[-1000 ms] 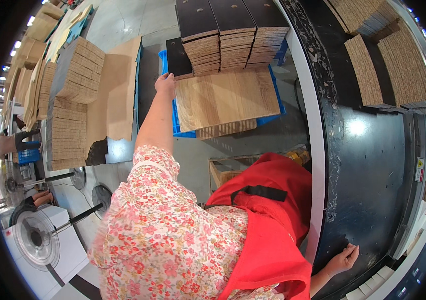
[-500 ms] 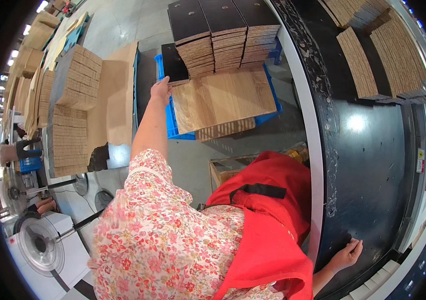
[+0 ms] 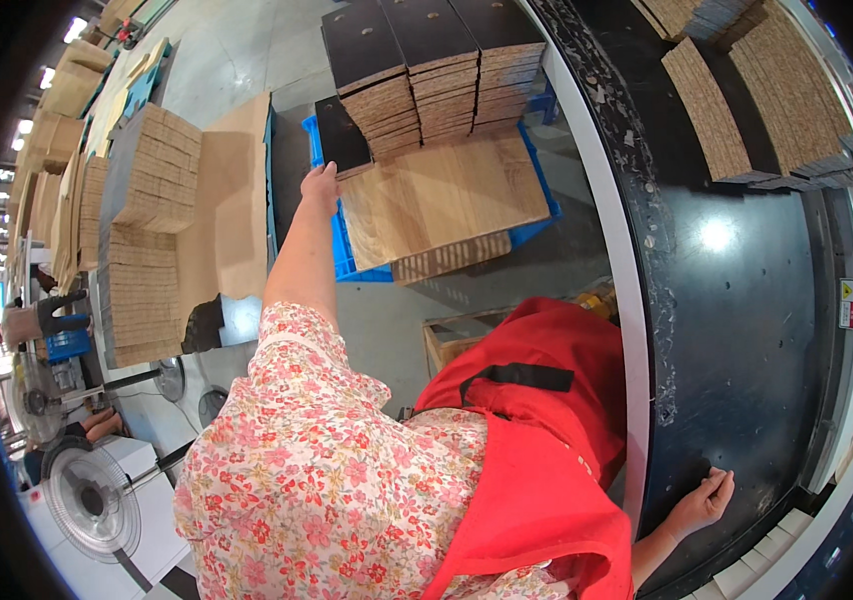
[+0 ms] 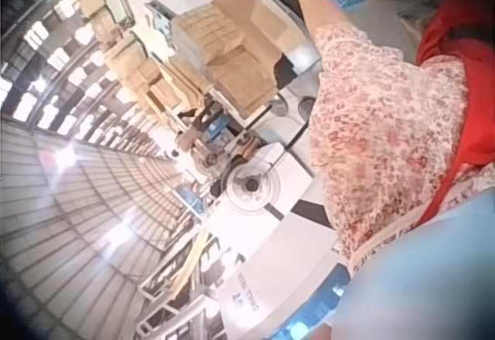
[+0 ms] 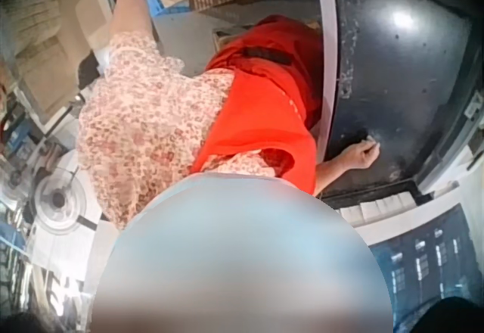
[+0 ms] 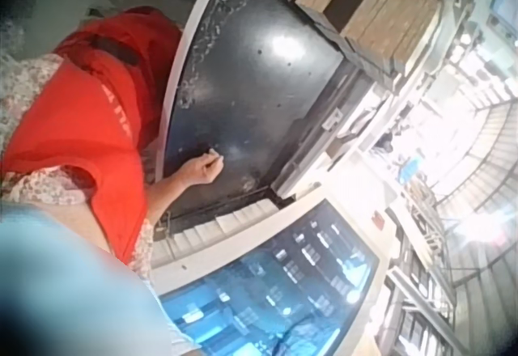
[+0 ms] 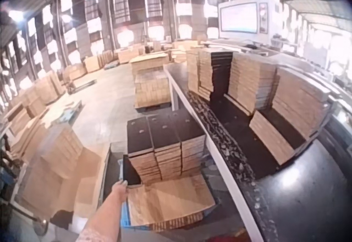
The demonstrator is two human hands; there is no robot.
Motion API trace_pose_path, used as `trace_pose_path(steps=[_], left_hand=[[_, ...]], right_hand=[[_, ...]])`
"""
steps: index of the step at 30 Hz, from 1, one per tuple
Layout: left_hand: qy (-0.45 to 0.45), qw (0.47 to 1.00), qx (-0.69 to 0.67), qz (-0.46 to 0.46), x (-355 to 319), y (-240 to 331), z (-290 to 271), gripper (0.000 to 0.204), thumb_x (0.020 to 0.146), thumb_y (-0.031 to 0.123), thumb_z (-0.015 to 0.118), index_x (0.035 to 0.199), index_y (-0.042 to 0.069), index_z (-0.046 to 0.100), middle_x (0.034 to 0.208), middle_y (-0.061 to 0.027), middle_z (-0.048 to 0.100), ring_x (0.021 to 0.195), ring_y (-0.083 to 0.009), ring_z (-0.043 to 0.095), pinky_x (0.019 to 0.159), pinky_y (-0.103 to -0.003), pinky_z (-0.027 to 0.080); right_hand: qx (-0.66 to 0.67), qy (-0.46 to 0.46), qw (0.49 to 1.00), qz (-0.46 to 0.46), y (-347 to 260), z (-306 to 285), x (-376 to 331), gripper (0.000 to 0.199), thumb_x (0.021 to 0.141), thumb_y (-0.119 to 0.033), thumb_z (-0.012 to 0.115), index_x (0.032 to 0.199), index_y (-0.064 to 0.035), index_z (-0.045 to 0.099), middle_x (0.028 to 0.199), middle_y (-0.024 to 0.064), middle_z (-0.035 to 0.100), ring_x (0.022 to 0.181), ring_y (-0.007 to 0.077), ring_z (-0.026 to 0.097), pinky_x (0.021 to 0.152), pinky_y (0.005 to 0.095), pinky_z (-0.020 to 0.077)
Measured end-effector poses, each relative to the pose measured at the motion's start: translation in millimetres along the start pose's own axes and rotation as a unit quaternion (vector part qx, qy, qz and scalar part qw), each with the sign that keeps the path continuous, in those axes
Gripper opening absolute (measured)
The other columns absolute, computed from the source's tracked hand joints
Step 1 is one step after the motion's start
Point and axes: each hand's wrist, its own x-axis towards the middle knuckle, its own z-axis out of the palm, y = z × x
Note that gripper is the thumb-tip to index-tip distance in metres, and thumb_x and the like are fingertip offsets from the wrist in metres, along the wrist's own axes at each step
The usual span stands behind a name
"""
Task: The person places small wooden planks into a machine one by one, then stacks the processed planks onto a blue tray.
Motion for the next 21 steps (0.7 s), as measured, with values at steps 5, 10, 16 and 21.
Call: trace_pose_path(steps=[5,10,16,21], left_hand=[[0.030,0.994,0.087,0.054,32.4,-14.8,-3.3,0.047,0.095,0.023,0.068,0.138,0.009,0.057,0.100,-0.0069,0.066,0.068,-0.0156,0.055,0.058,-0.033,0.045],[0.051,0.989,0.120,0.068,30.8,-19.6,1.3,0.046,0.095,0.022,0.068,0.138,0.010,0.057,0.105,-0.0060,0.066,0.065,-0.0149,0.051,0.054,-0.032,0.042],[0.040,0.978,0.170,0.117,10.2,-12.7,4.3,0.061,0.086,0.025,0.075,0.139,0.004,0.054,0.126,-0.0157,0.065,0.109,-0.0261,0.065,0.093,-0.037,0.051],[0.062,0.859,0.440,0.254,-40.1,7.6,7.2,0.086,0.079,0.030,0.079,0.151,0.008,0.037,0.135,-0.0212,0.058,0.121,-0.0370,0.058,0.105,-0.044,0.045]], right_hand=[[0.008,-0.005,1.000,0.001,1.6,0.3,1.3,0.023,0.104,-0.013,0.055,0.116,0.0037,0.066,0.096,0.0069,0.068,0.084,0.0142,0.064,0.071,0.0232,0.0508],[0.007,0.001,1.000,0.003,-0.3,0.5,0.6,0.023,0.104,-0.013,0.055,0.116,0.0033,0.066,0.096,0.0066,0.068,0.085,0.0137,0.063,0.071,0.0230,0.0509],[0.000,-0.005,1.000,0.006,-2.9,-0.9,0.9,0.023,0.104,-0.014,0.055,0.116,0.0034,0.066,0.097,0.0070,0.069,0.085,0.0138,0.064,0.073,0.0230,0.0518],[-0.010,0.004,1.000,0.003,-6.7,0.2,0.7,0.023,0.104,-0.014,0.056,0.115,0.0034,0.066,0.096,0.0072,0.069,0.084,0.0139,0.064,0.074,0.0231,0.0520]])
